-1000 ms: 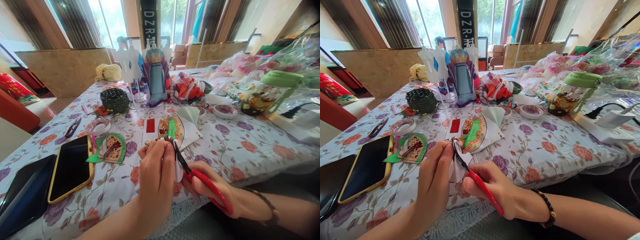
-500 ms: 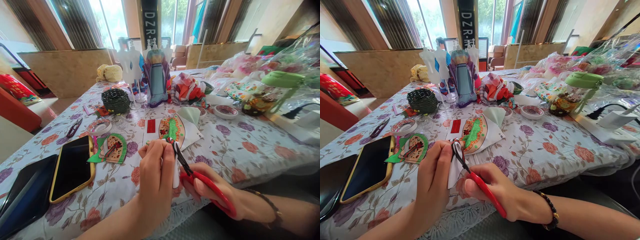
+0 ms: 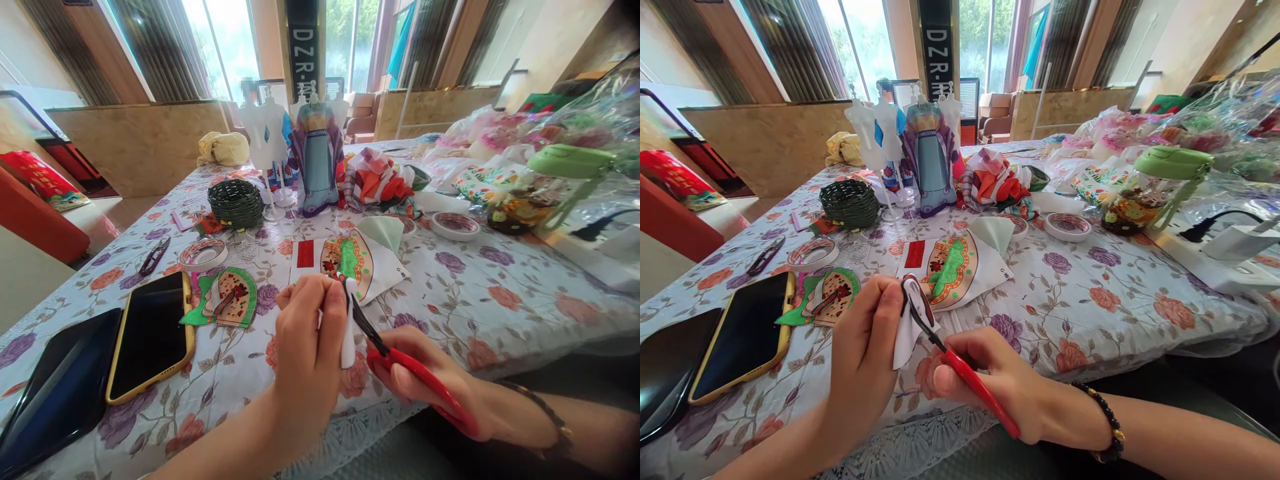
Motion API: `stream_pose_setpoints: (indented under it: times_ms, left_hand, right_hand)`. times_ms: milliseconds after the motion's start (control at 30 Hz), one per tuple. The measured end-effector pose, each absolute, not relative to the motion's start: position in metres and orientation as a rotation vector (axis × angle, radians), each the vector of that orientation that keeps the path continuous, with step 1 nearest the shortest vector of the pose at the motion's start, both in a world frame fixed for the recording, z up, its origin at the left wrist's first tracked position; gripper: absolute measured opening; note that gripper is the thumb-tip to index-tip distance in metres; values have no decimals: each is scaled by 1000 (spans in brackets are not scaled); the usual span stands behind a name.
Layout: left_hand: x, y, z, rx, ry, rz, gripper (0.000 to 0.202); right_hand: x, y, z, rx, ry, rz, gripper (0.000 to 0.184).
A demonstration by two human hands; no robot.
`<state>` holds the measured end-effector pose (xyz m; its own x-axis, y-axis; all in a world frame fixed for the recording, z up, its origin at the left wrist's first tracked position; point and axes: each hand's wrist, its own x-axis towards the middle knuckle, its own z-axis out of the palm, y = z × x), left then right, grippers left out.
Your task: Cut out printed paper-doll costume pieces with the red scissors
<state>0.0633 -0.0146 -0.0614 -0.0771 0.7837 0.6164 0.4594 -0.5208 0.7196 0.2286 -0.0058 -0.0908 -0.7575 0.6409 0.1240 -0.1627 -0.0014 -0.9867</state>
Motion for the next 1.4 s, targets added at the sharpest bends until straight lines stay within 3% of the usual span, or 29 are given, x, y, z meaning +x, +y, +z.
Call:
stream_pose_setpoints:
  times_ms: [967, 1400]
  left_hand:
    - [62, -14, -57, 1940, 1350, 1582, 32]
    - [62, -13, -57, 1937, 1361, 1594, 32]
  right_hand:
    - [230, -3, -90, -510, -1706, 1766, 39]
    - [232, -5, -77, -696, -1820, 1745, 51]
